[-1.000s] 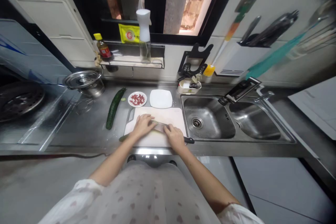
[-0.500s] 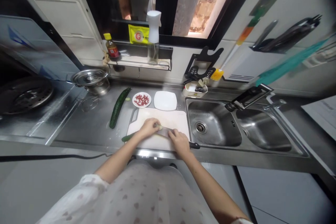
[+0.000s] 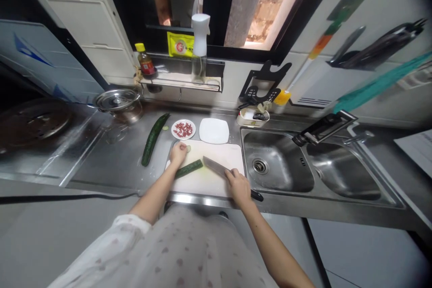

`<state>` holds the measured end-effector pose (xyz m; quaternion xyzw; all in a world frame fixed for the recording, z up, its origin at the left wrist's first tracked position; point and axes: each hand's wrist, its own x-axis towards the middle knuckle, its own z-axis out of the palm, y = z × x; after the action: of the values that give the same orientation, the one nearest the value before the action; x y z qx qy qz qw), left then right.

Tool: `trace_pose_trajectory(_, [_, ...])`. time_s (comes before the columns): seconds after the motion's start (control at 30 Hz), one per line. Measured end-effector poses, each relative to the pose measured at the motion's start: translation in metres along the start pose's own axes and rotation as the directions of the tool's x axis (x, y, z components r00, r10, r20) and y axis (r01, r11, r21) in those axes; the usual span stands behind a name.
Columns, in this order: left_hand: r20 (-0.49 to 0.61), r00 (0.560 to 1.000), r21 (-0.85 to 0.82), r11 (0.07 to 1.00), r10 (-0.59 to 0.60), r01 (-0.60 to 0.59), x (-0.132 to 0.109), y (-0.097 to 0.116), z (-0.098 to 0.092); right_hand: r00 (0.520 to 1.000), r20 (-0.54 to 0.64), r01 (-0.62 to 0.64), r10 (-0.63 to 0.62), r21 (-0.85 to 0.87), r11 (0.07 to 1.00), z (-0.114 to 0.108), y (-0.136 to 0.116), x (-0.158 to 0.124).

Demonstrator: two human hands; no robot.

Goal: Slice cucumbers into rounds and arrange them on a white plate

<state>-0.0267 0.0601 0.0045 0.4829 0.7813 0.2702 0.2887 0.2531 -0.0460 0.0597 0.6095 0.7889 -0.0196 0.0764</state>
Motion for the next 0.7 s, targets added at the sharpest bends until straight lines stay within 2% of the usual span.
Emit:
trace_pose_trajectory(0.17, [-0.102, 0.994, 0.068, 0.997, -0.035, 0.042, 0.020, -0.010, 0.002, 1.000, 0.023, -0.021, 0.020, 0.026, 0.999, -0.001, -0.001, 0.001])
trace_pose_trajectory(0.37, [-0.137, 0.991, 0.171, 0.985, -0.011, 0.034, 0.034, -0.016, 0.005, 0.998, 0.053, -0.039, 0.037, 0.033, 0.999, -0.003, -0.001, 0.000])
trace_pose_trajectory(0.57, [-0.145, 0.985, 0.192, 0.979, 0.093, -0.064, 0.035, -0.017, 0.004, 0.997, 0.063, -0.049, 0.045, 0.053, 0.997, -0.002, -0.001, 0.000])
trace_pose_trajectory(0.7, [-0.121, 0.973, 0.276, 0.948, 0.195, -0.156, 0.031, -0.019, 0.002, 0.997, 0.058, -0.050, 0.047, 0.063, 0.997, -0.001, -0.002, 0.002])
